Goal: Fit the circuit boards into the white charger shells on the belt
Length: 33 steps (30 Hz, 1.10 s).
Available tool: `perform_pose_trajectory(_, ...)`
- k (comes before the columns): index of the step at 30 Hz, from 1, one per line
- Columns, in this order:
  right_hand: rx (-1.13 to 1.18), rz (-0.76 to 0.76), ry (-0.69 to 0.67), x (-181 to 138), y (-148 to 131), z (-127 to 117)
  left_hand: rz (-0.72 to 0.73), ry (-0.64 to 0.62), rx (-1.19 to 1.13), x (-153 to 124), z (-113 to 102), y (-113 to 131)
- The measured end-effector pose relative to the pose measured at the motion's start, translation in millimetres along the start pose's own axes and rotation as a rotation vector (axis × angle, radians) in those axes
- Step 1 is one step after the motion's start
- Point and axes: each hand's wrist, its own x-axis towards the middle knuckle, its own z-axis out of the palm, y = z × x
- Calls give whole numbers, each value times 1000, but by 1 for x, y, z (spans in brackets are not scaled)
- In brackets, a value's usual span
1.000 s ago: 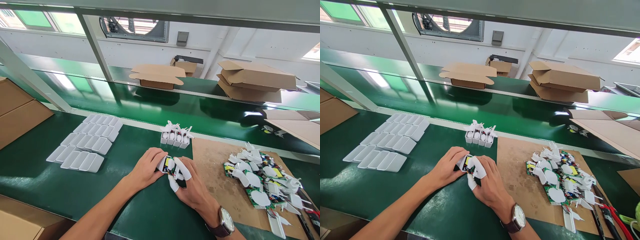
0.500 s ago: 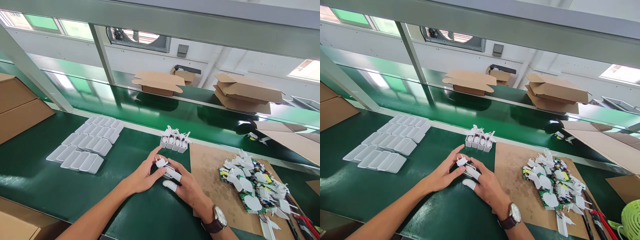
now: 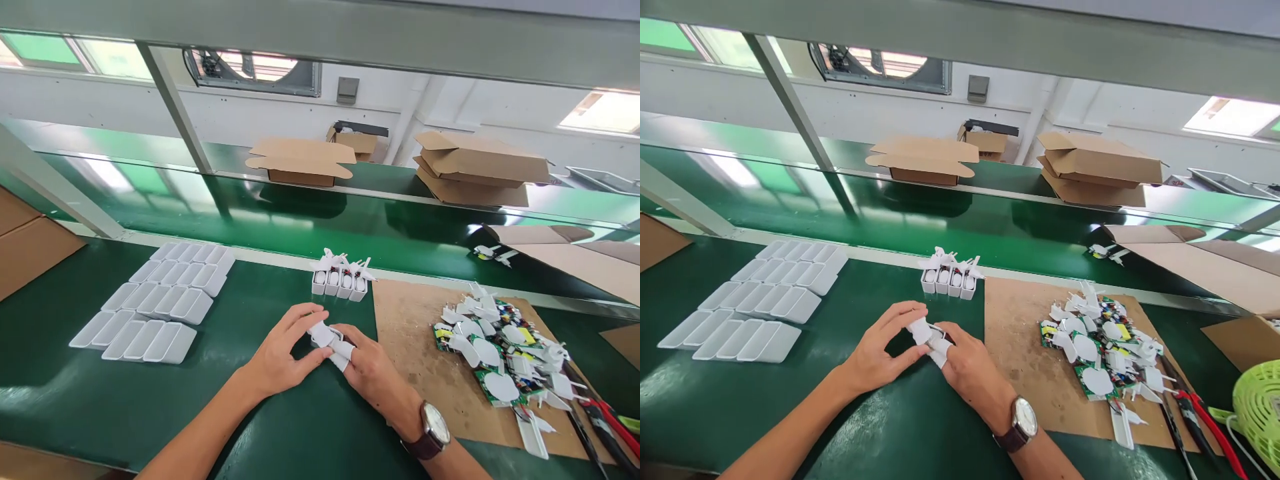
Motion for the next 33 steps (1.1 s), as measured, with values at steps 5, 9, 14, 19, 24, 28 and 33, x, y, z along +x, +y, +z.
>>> perform_pose_trajectory(5, 34, 111, 27, 3, -4, -1, -3, -43, 4, 2, -3, 5)
perform_pose_trajectory(9, 92, 99, -13, 2, -4, -2, -88, -107, -19, 1, -7, 4)
perform_pose_trajectory(14, 86, 144, 11, 2, -3, 2, -204, -164, -40, -6, -7, -2)
perform_pose_trajectory(19, 133, 103, -5, 2, -1, 6, -210, -145, -74, -9, -4, -8)
perform_pose_trajectory(24, 592, 399, 102, 8, -2, 6, -158, -106, -108, -6, 0, -7)
perform_pose_trajectory(28, 1149, 752, 28, 15, -9, 5, 26, -6, 11, -6, 9, -4)
perform_pose_trajectory(33, 1347, 826, 42, 17, -16, 6, 179, 91, 136, -7, 16, -2)
